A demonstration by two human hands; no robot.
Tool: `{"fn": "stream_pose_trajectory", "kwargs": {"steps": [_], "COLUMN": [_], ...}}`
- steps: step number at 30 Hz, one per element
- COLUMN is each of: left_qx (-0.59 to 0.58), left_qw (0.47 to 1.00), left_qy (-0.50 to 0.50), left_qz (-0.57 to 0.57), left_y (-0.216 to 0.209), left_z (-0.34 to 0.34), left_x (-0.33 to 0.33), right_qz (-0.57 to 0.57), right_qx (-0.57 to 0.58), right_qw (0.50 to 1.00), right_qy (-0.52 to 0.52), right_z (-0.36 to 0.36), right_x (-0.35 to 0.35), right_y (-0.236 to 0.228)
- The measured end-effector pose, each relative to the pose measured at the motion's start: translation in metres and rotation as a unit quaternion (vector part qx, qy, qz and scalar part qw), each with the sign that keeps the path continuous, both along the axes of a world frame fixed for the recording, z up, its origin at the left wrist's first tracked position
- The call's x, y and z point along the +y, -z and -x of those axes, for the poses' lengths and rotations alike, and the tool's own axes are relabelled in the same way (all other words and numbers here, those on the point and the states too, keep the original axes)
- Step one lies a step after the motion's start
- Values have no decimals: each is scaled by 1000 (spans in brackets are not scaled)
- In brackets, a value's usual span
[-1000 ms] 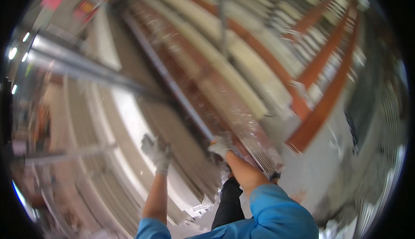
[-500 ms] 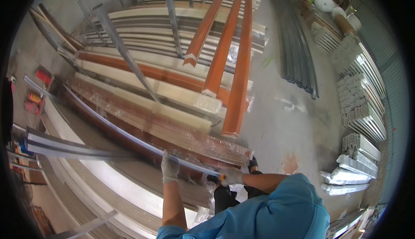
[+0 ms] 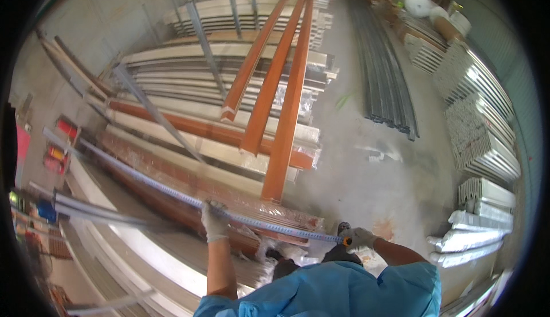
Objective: The person uses a tape measure to measure the length of several long wooden planks stored on metal racks. They extend the tape, align it along the planks, and retract it repeatedly while moving between different stacks.
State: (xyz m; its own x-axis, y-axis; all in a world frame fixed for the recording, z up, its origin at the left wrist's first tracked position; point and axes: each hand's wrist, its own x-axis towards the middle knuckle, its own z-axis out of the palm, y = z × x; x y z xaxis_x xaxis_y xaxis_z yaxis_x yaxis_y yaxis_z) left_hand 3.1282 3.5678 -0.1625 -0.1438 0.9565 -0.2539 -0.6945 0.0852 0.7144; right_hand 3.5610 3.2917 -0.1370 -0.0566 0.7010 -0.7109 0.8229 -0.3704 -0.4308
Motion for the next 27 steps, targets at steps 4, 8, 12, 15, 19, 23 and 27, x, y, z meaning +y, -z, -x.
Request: {"fn": "stream_pose_trajectory", "kwargs": {"steps": [4, 8, 12, 15, 19, 23, 27], "left_qx": [-130, -73, -47, -13, -82, -90, -149], "left_qw": [989, 988, 983, 985, 991, 992, 978], "left_qy": [-15, -92, -137, -118, -22, -27, -85], "left_qz": [-65, -95, -110, -127, -104, -84, -117], "left_y": [-44, -101, -144, -148, -118, -100, -90], "left_z": [-75, -117, -161, -215, -314, -341, -310], "left_x": [-35, -36, -48, -63, -89, -91, -64], "right_qz": [-55, -13, -37, -46, -98, -91, -53], "right_qx": [37, 15, 21, 15, -38, -142, -228], "right_qw": [997, 999, 999, 999, 994, 984, 971], "right_qy": [-26, -45, 9, 19, 9, -66, -49], "right_z": [-87, -224, -343, -408, -461, -505, -545], "right_x": [-2, -36, -71, -70, -44, 3, 33], "right_y": [-5, -11, -18, -27, -44, -77, -109]}}
